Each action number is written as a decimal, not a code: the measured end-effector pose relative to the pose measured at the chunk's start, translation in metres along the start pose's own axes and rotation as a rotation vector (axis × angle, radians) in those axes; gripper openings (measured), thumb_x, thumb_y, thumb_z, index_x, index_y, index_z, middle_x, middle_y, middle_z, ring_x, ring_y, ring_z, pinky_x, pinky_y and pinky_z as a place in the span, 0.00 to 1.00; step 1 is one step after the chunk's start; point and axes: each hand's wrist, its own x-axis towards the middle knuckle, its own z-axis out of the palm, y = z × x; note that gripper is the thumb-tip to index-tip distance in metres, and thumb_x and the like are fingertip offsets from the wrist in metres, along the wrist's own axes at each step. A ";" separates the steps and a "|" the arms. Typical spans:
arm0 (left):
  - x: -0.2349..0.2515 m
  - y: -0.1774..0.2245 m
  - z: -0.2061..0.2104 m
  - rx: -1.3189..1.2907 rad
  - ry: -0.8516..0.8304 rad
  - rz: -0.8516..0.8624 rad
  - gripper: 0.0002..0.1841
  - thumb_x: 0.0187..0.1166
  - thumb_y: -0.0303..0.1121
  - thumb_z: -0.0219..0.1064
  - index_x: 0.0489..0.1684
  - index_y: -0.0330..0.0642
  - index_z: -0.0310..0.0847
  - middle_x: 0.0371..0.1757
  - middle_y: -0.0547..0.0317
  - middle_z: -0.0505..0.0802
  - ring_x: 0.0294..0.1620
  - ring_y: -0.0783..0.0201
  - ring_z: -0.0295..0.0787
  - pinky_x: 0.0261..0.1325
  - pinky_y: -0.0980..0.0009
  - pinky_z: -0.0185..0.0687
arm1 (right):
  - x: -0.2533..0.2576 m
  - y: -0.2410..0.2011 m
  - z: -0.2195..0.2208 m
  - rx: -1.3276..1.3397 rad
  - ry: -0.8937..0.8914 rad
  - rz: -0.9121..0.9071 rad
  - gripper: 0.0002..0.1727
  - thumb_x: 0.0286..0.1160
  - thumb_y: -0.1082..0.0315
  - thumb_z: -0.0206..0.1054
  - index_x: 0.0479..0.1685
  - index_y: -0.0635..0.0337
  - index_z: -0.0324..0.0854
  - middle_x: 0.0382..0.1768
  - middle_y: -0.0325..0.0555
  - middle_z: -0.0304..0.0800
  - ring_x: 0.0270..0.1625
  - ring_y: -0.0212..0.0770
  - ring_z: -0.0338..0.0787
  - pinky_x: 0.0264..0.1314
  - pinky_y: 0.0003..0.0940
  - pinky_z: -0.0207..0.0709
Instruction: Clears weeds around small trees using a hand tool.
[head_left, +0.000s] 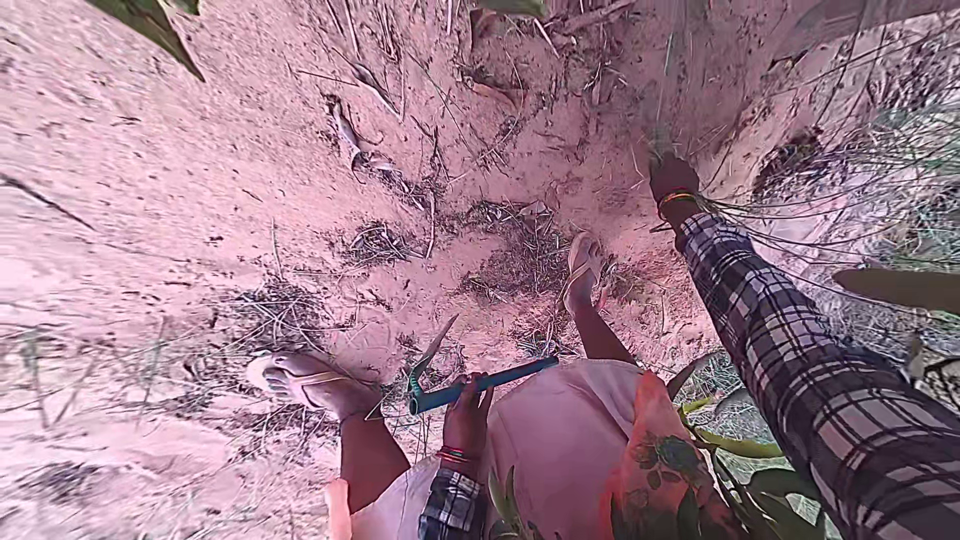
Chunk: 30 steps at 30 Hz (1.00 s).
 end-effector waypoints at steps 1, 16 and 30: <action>-0.001 0.000 0.002 0.009 -0.020 -0.012 0.07 0.93 0.27 0.48 0.59 0.42 0.69 0.48 0.58 0.88 0.51 0.64 0.90 0.58 0.65 0.89 | -0.013 -0.006 0.007 0.039 -0.014 0.011 0.31 0.92 0.46 0.49 0.69 0.66 0.80 0.62 0.71 0.88 0.66 0.72 0.88 0.62 0.73 0.77; 0.001 0.019 -0.007 0.190 0.027 0.073 0.13 0.91 0.28 0.52 0.69 0.36 0.68 0.56 0.56 0.83 0.56 0.66 0.84 0.61 0.66 0.84 | -0.159 -0.092 0.025 0.498 -0.079 -0.377 0.24 0.81 0.63 0.71 0.66 0.73 0.78 0.58 0.70 0.86 0.61 0.65 0.88 0.67 0.60 0.80; 0.001 -0.003 0.004 0.182 0.026 -0.018 0.13 0.92 0.27 0.52 0.69 0.37 0.68 0.55 0.56 0.86 0.55 0.65 0.88 0.60 0.65 0.87 | 0.035 0.074 0.054 0.713 -0.094 0.291 0.26 0.86 0.63 0.63 0.77 0.71 0.73 0.68 0.67 0.84 0.69 0.57 0.85 0.74 0.55 0.75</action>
